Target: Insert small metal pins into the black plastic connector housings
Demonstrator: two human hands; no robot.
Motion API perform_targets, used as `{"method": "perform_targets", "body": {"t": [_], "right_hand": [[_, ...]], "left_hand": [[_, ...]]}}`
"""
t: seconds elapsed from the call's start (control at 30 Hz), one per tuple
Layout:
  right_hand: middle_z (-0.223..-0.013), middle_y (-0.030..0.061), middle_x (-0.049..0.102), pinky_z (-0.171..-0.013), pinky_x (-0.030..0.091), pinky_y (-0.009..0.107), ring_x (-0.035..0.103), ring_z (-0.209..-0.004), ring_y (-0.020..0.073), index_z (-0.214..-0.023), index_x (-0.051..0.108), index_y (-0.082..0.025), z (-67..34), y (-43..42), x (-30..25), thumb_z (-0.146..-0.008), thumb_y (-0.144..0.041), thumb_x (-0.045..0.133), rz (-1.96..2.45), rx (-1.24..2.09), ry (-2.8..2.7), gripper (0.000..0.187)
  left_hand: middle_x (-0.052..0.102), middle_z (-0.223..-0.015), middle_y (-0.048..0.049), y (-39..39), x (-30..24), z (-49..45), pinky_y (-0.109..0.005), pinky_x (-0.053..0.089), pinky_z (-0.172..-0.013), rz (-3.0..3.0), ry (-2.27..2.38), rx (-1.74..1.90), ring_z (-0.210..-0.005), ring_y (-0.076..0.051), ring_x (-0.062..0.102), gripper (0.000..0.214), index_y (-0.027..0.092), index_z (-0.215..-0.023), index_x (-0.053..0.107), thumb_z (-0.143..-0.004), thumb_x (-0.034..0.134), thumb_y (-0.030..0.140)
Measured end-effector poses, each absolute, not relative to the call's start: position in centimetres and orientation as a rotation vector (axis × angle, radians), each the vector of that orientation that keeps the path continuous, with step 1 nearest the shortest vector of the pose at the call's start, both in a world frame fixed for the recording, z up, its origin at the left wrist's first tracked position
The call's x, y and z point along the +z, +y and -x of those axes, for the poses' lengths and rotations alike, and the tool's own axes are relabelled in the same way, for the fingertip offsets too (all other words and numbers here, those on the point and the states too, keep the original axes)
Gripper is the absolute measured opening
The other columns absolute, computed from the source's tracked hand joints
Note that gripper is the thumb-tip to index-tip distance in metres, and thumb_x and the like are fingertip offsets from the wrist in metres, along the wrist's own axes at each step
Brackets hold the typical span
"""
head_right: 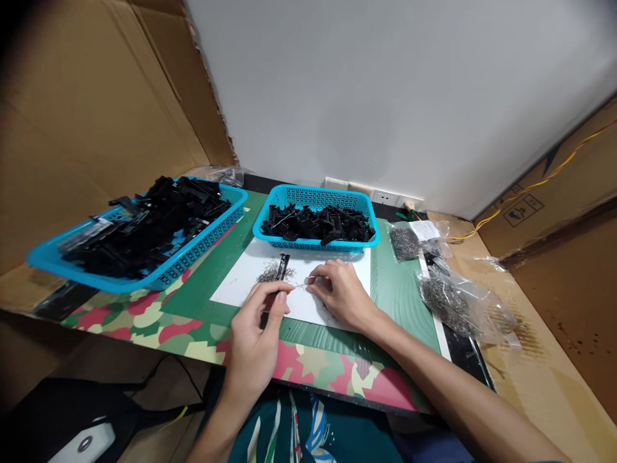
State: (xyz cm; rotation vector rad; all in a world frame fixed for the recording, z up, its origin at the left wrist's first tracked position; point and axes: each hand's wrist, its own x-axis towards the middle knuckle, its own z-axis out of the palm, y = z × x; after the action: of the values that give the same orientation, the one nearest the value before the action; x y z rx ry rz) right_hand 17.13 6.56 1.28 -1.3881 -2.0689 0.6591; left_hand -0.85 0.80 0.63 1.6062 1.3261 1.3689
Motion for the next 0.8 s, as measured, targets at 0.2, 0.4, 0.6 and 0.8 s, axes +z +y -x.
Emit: {"method": "perform_targets", "body": {"t": [0.2, 0.4, 0.6, 0.8], "right_hand": [[-0.078, 0.0035, 0.069, -0.068, 0.036, 0.029, 0.057, -0.074, 0.0181, -0.087, 0.077, -0.016, -17.5, 6.9, 1.4, -0.09, -0.012, 0.076, 1.401, 0.695, -2.064, 0.005], [-0.084, 0.0017, 0.07, -0.069, 0.04, 0.028, 0.056, -0.074, 0.0153, -0.088, 0.076, -0.017, -19.3, 6.6, 3.0, -0.095, -0.023, 0.073, 1.148, 0.937, -1.968, 0.01], [-0.075, 0.0001, 0.063, -0.067, 0.042, 0.029, 0.051, -0.07, 0.0147, -0.089, 0.08, -0.018, -19.3, 5.8, 3.6, -0.091, -0.047, 0.079, 0.929, 1.147, -1.81, 0.028], [-0.078, 0.0027, 0.068, -0.066, 0.044, 0.031, 0.054, -0.072, 0.0162, -0.089, 0.083, -0.02, -18.2, 5.0, 3.6, -0.09, -0.048, 0.081, 0.853, 1.183, -1.75, 0.028]], "left_hand": [[0.066, -0.105, -0.0024, 0.9, 0.6, 0.9, -0.028, 0.047, -0.08, -1.69, 1.349, 1.319, -0.09, -0.017, 0.062, 0.018, 0.023, -0.109, 0.069, -0.109, 0.052, 0.029], [0.066, -0.104, -0.0028, 0.8, 0.8, 1.1, -0.028, 0.046, -0.076, -1.716, 1.358, 1.274, -0.087, -0.017, 0.061, 0.022, 0.024, -0.114, 0.071, -0.109, 0.052, 0.032], [0.065, -0.104, -0.0027, 0.8, 0.8, 1.1, -0.027, 0.046, -0.078, -1.757, 1.229, 1.19, -0.092, -0.018, 0.062, 0.022, 0.025, -0.117, 0.071, -0.109, 0.053, 0.035], [0.06, -0.089, -0.0015, 1.0, 1.1, 1.3, -0.026, 0.043, -0.071, -1.661, 1.066, 1.165, -0.081, -0.017, 0.055, 0.023, 0.022, -0.101, 0.071, -0.107, 0.057, 0.04]]}}
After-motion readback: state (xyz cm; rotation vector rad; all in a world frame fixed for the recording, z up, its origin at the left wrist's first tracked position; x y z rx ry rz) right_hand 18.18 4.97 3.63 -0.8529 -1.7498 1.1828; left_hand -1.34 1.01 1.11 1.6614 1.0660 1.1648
